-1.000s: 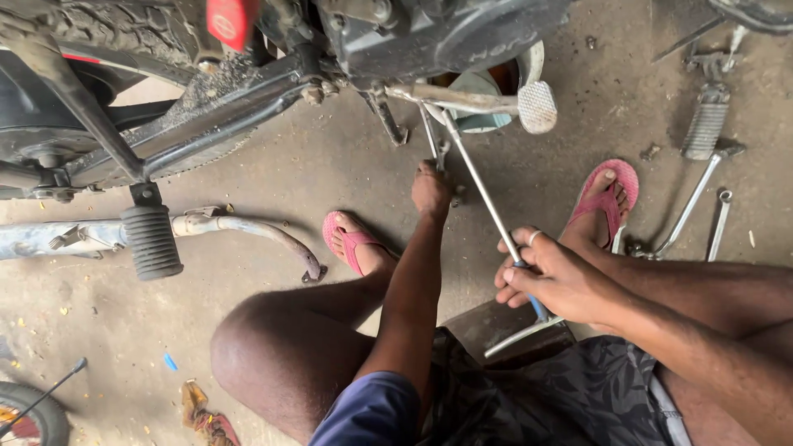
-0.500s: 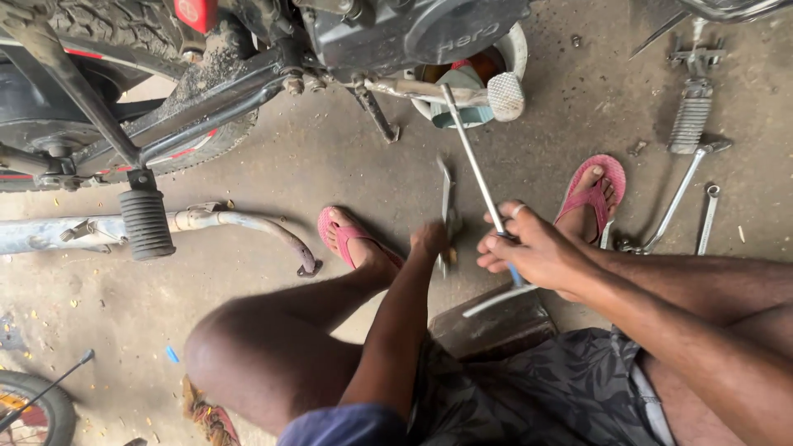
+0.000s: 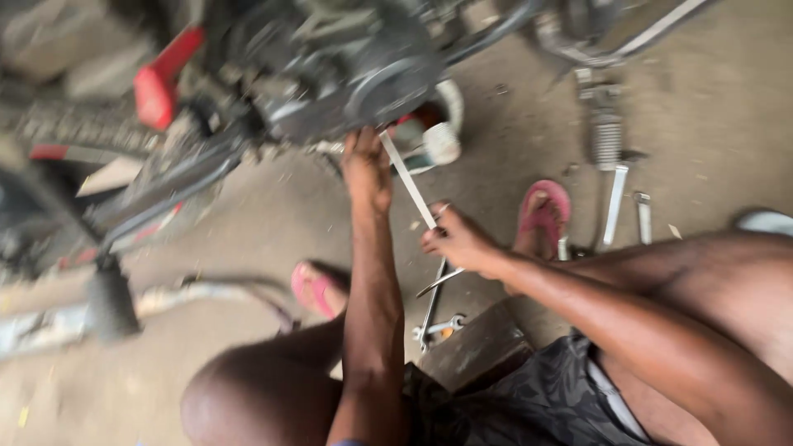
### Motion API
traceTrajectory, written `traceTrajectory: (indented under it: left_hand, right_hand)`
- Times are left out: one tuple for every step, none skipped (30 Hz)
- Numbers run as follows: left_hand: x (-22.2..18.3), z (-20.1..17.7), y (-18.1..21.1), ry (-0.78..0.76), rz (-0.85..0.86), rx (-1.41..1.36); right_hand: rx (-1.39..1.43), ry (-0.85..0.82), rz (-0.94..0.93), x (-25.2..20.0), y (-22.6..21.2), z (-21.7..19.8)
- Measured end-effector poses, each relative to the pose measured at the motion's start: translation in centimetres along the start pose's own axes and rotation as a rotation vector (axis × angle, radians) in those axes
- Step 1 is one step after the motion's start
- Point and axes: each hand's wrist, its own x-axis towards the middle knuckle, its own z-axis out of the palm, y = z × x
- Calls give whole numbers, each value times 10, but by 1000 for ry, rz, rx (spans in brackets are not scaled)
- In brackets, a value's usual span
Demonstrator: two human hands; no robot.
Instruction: Repairing and adjusting components in the engine area of a motorcycle using wrenches and screwdrivers.
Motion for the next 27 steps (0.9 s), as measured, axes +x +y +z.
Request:
traceTrajectory:
  left_hand:
    - [0,7,1,-11,-4,-64]
    - [0,13,2,-20,-9,-127]
    - [0,17,5,-42,-25,-127]
    - [-1,21,9,-7,-20,-115]
    - [-5,21,14,35,-11,-101]
    - [-6,22,10,23,-25,-99]
    - [-5,22,9,56,7,-93]
    - [-4,22,8,89,38,-88]
    - [-2,22,9,84,45,-87]
    - [2,23,9,84,72,-67]
    - [0,21,6,91,90,-45]
    - [3,14,2,92,90,-43]
    - [6,6,-3,88,102,-47]
    - [9,-2,-7,83,114,-51]
    - [7,3,-3,95,118,-48]
    - [5,7,1,105,118,-44]
    - [1,9,7,126,128,-43]
    - [-2,25,7,149,141,-44]
    - [-7,29,17,210,82,-2]
    - [-11,32,27,273,20,35]
    - [-7,13,20,328,60,53]
    - [-3,-6,14,359,126,-21]
    - [13,-11,-6,346,168,-113]
    - [6,-9,0,357,183,-114]
    - [3,1,2,339,233,-78]
    - [0,12,2,322,282,-41]
    - [-1,13,3,323,278,-38]
  right_hand:
    - [-28,11,15,-3,-7,4]
    - [-56,23,32,-5,-15,8]
    - [-49,48,27,-6,-26,9]
    - [-100,44,58,-7,-37,11]
    - [-149,31,95,-10,-46,15]
    - [-141,48,95,-13,-46,15]
    - [-177,36,115,-13,-48,14]
    - [-212,23,135,-12,-50,14]
    - [-213,23,126,-9,-51,13]
    - [-218,17,126,-6,-52,11]
    - [-220,10,136,-6,-50,11]
    - [-218,8,137,-6,-51,9]
    - [-258,10,136,-6,-52,8]
    - [-298,12,136,-5,-54,6]
    - [-299,0,139,-4,-49,6]
    - [-319,15,116,-2,-43,7]
    - [-346,17,92,0,-38,7]
    - [-354,-8,95,6,-10,-3]
    - [-255,20,21,17,20,-3]
    - [-152,48,-48,29,50,-1]
    - [-144,-23,-45,18,35,5]
    - [-188,-19,-25,7,20,9]
    - [-243,38,-10,-3,3,-4]
    - [-248,19,-14,-7,-8,1]
    - [-222,36,30,-13,-21,0]
    - [-196,53,74,-19,-34,-3]
    - [-192,53,78,-18,-33,-3]
